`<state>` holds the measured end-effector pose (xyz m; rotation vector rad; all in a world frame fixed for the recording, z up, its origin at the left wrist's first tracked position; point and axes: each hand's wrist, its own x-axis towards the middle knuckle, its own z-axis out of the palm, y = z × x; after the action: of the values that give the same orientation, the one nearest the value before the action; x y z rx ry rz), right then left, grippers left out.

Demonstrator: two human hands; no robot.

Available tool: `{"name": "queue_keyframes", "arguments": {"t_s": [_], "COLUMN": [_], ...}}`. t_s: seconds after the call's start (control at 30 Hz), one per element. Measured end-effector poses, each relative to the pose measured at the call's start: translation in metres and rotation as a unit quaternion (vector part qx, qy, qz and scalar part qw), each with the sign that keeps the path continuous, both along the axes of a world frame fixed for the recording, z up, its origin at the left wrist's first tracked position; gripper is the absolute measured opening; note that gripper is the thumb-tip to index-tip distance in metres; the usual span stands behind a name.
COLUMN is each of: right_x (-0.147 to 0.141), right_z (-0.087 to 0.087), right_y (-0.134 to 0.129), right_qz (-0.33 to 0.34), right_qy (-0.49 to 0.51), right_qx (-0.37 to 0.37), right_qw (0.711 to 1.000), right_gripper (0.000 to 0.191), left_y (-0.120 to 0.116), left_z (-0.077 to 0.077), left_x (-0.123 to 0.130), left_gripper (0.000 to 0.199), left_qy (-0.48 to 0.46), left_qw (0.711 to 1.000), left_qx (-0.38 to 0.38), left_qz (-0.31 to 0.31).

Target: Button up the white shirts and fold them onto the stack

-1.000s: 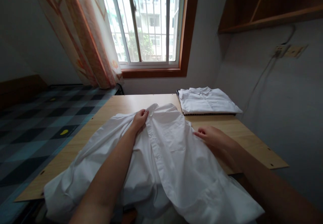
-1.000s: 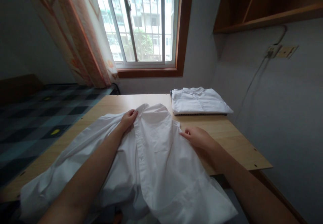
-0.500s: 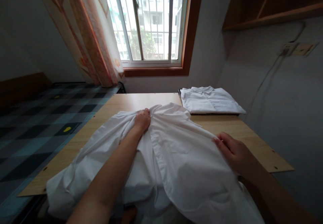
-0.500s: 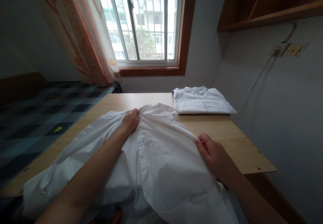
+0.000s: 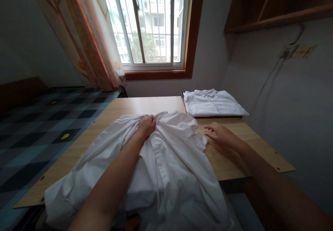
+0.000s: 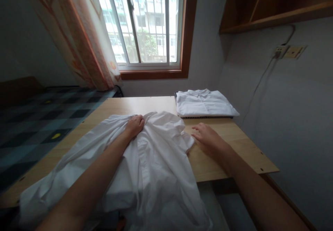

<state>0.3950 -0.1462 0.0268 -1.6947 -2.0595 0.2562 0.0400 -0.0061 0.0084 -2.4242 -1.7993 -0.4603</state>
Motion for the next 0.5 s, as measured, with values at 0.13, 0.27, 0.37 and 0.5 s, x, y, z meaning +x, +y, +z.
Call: {"name": "queue_keyframes", "arguments": {"t_s": [0.13, 0.27, 0.37, 0.5], "right_x": [-0.019, -0.02, 0.001, 0.04], "right_z": [-0.019, -0.013, 0.008, 0.051], "right_y": [0.017, 0.016, 0.015, 0.01], "right_qz": [0.053, 0.053, 0.019, -0.109], "right_qy": [0.009, 0.146, 0.268, 0.325], "right_qx": [-0.038, -0.052, 0.002, 0.105], "right_qw": [0.998, 0.986, 0.963, 0.933], "right_gripper": [0.018, 0.026, 0.032, 0.038], "left_y": [-0.001, 0.001, 0.003, 0.007], "left_z": [-0.001, -0.004, -0.006, -0.01], "left_x": [0.001, 0.0, 0.0, 0.002], "left_gripper": [0.025, 0.03, 0.031, 0.031], "left_qy": [0.003, 0.0, -0.008, -0.028], "left_qw": [1.0, 0.999, 0.999, 0.998], "left_qx": [0.013, 0.036, 0.048, 0.059], "left_qz": [0.002, -0.009, -0.004, 0.014]}}
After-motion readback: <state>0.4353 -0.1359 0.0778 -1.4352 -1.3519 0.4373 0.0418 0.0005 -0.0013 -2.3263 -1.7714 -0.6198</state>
